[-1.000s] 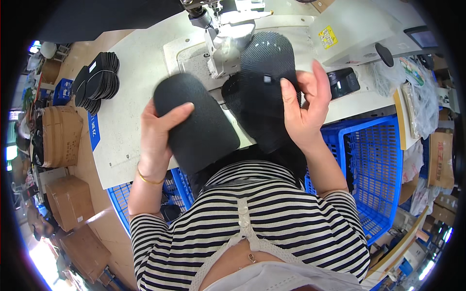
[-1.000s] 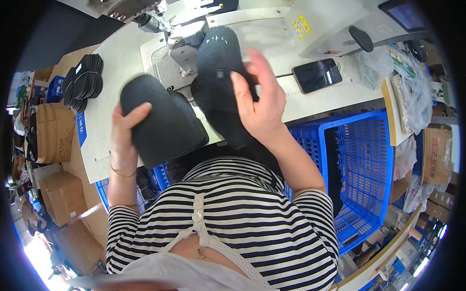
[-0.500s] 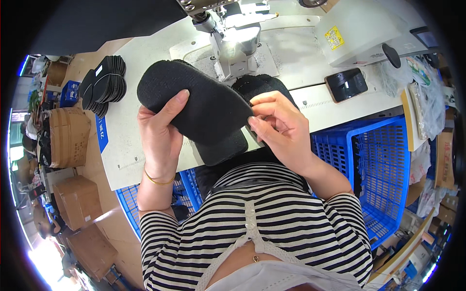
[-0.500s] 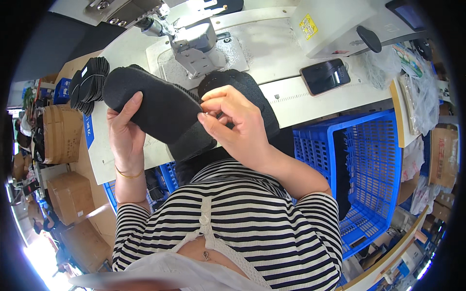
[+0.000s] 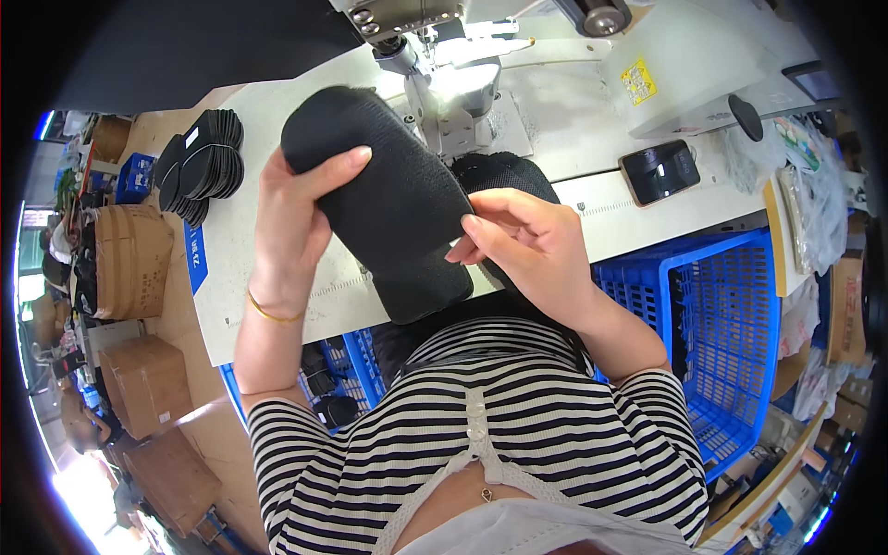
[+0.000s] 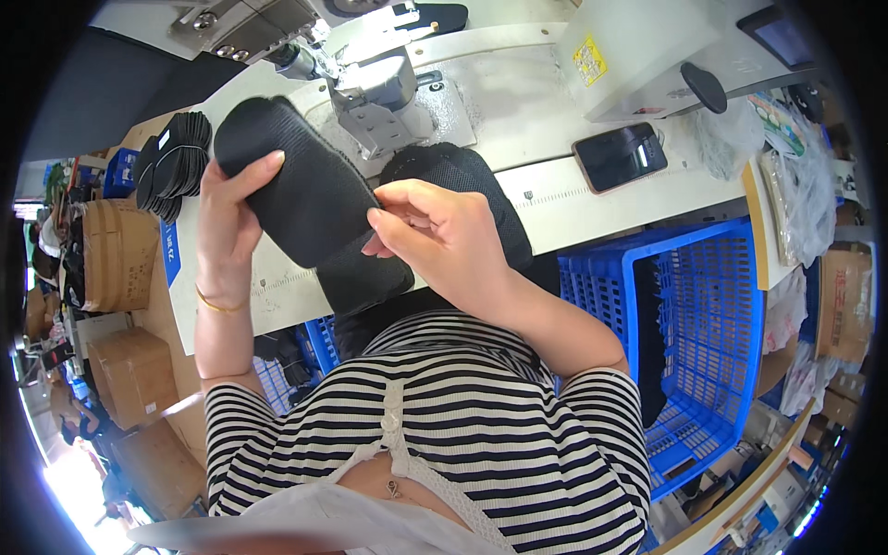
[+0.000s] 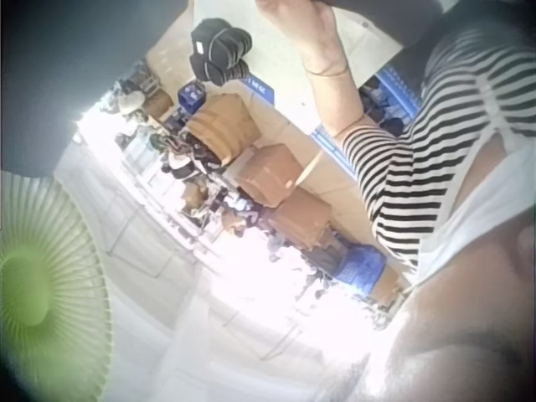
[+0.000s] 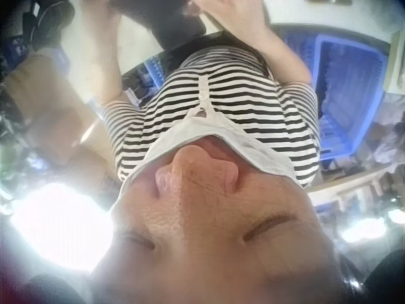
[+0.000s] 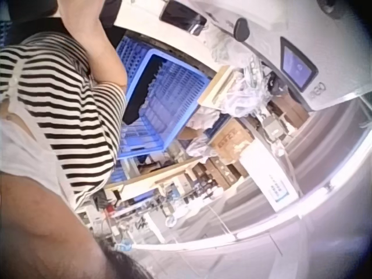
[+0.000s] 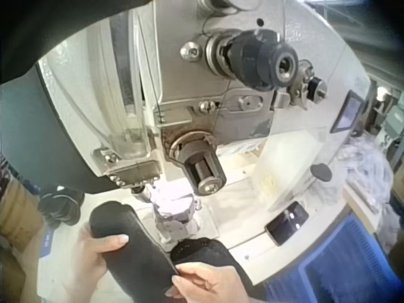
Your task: The person aligns and feeds pieces of black fabric under the needle of a sewing machine, sewing along their edges by hand.
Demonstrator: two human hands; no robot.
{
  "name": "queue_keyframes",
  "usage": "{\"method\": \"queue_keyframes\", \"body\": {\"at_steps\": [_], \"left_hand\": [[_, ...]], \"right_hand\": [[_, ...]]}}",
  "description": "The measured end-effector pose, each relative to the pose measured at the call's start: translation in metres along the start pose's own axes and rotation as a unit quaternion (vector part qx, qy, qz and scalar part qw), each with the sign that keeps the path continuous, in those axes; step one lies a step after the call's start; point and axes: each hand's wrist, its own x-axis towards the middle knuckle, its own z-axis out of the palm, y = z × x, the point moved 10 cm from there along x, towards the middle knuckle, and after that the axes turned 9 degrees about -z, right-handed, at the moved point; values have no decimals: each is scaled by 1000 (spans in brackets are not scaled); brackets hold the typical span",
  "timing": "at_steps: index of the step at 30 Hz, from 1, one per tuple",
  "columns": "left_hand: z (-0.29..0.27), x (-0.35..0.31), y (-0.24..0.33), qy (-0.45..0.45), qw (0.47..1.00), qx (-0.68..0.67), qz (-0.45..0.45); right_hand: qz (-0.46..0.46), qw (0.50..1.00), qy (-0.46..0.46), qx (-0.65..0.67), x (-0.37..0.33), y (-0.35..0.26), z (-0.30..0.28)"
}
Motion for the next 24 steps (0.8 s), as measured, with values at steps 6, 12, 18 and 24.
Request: {"method": "queue_keyframes", "body": {"at_steps": [6,12,18,24], "left_hand": [[18,55,34,-69,992,98,-46],[29,79,50,-113,987,115,-15],[34,88,59,-202,978,46,26],[25,75,60,-155,985,61,53]], "right_hand": [[26,999,-3,26,37,0,6],[-20,998,16,65,55,-3,1],[-23,996,31,77,59,-1,-1],[-29,997,15,71,56,3,4]]}}
